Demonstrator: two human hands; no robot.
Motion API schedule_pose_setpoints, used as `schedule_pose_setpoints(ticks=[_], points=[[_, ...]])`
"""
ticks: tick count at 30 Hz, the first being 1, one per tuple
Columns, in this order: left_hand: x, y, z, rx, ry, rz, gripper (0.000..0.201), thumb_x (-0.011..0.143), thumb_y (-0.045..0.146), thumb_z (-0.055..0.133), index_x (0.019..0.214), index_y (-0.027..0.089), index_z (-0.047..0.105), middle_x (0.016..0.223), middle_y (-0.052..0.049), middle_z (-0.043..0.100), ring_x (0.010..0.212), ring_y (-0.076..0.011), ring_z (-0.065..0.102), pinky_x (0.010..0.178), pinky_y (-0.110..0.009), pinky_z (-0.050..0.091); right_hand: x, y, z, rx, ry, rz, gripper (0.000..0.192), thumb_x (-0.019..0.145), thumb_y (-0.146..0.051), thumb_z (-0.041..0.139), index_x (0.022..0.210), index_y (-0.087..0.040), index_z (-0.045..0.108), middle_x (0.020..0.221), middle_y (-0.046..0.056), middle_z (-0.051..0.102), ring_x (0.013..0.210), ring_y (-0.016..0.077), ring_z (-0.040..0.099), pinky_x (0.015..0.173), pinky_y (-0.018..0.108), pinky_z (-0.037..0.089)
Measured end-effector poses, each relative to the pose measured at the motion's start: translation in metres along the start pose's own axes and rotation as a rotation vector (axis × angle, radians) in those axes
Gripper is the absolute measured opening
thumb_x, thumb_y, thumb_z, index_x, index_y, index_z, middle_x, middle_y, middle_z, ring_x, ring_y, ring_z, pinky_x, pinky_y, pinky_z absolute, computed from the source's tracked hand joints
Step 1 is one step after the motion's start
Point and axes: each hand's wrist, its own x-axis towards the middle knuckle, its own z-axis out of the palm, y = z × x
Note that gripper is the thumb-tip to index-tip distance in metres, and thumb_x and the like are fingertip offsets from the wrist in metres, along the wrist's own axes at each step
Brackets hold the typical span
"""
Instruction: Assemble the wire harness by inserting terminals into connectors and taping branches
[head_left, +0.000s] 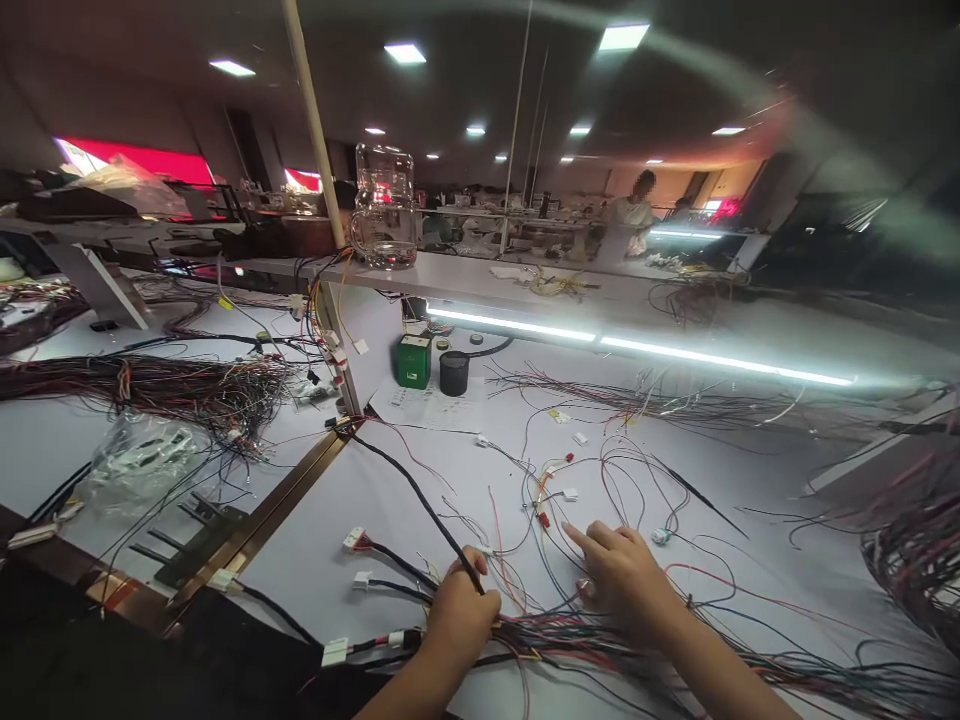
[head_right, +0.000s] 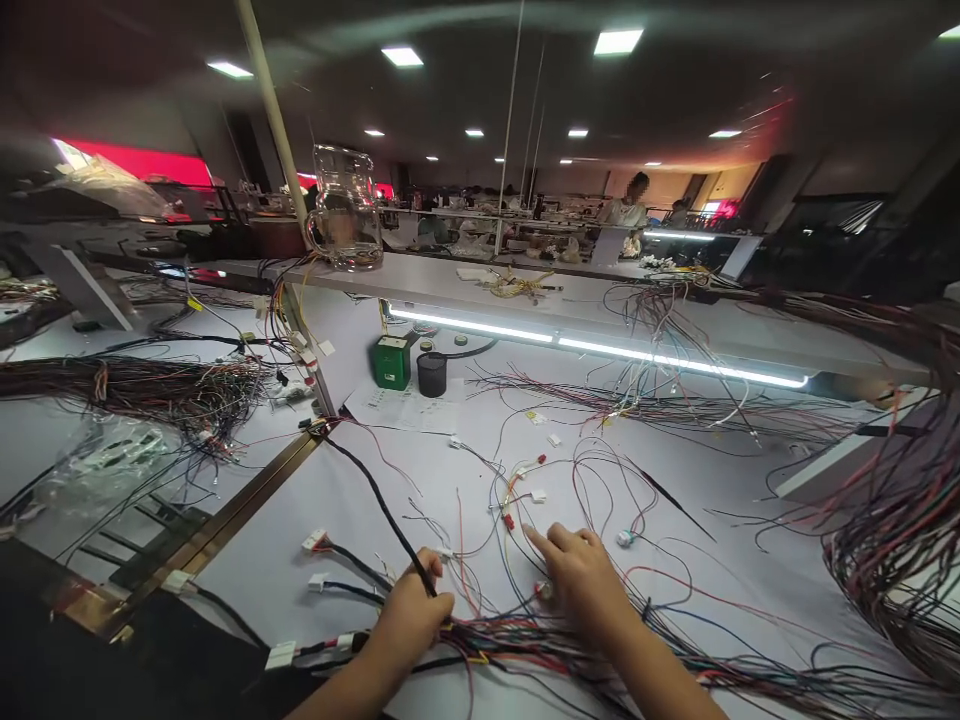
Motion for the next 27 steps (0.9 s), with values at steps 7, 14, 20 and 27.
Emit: schedule_pose_setpoints(ticks=[7,14,20,27], points=[[-0.013,0.02,-0.013,-0.348,-0.066,-0.065,0.033,0.076,0.049,0.059,0.088,0.021,0.048,0.041,0.012,0.036,0.03,-0.0049,0.025,0.036,-0.018,0.014,-0.003,-0.089,0.011,0.214,0.063,0.058,0.024,0.087,-0.018,0.05,0.109,-0.024,0.058,0.099,0.006,0.062,0.089,0.0194,0.059,0.079,0.031,0.041],[-0.001,0.053,-0.057,-0.617,0.126,0.042,0.035,0.075,0.043,0.066,0.096,0.017,0.055,0.071,0.003,0.061,0.033,0.0011,0.03,0.034,-0.014,0.017,0.006,-0.147,0.048,0.339,-0.107,0.17,0.01,0.088,-0.021,0.05,0.088,-0.023,0.06,0.084,0.001,0.064,0.074,0.0161,0.063,0.063,0.025,0.038],[0.033,0.069,-0.123,-0.864,0.224,0.132,0.024,0.074,0.031,0.069,0.089,0.017,0.057,0.065,0.007,0.053,0.033,0.0016,0.025,0.032,-0.014,0.021,0.0,-0.142,0.053,0.305,-0.139,0.187,0.008,0.085,-0.021,0.055,0.083,-0.025,0.062,0.082,-0.001,0.067,0.073,0.0156,0.064,0.061,0.024,0.035],[0.046,0.052,-0.153,-0.729,0.296,0.091,0.011,0.084,0.027,0.059,0.09,0.019,0.054,0.063,0.006,0.053,0.034,-0.0019,0.033,0.035,-0.015,0.027,0.005,-0.143,0.052,0.302,-0.207,0.259,0.009,0.086,-0.024,0.053,0.081,-0.024,0.06,0.081,-0.002,0.068,0.074,0.0157,0.064,0.061,0.024,0.033]])
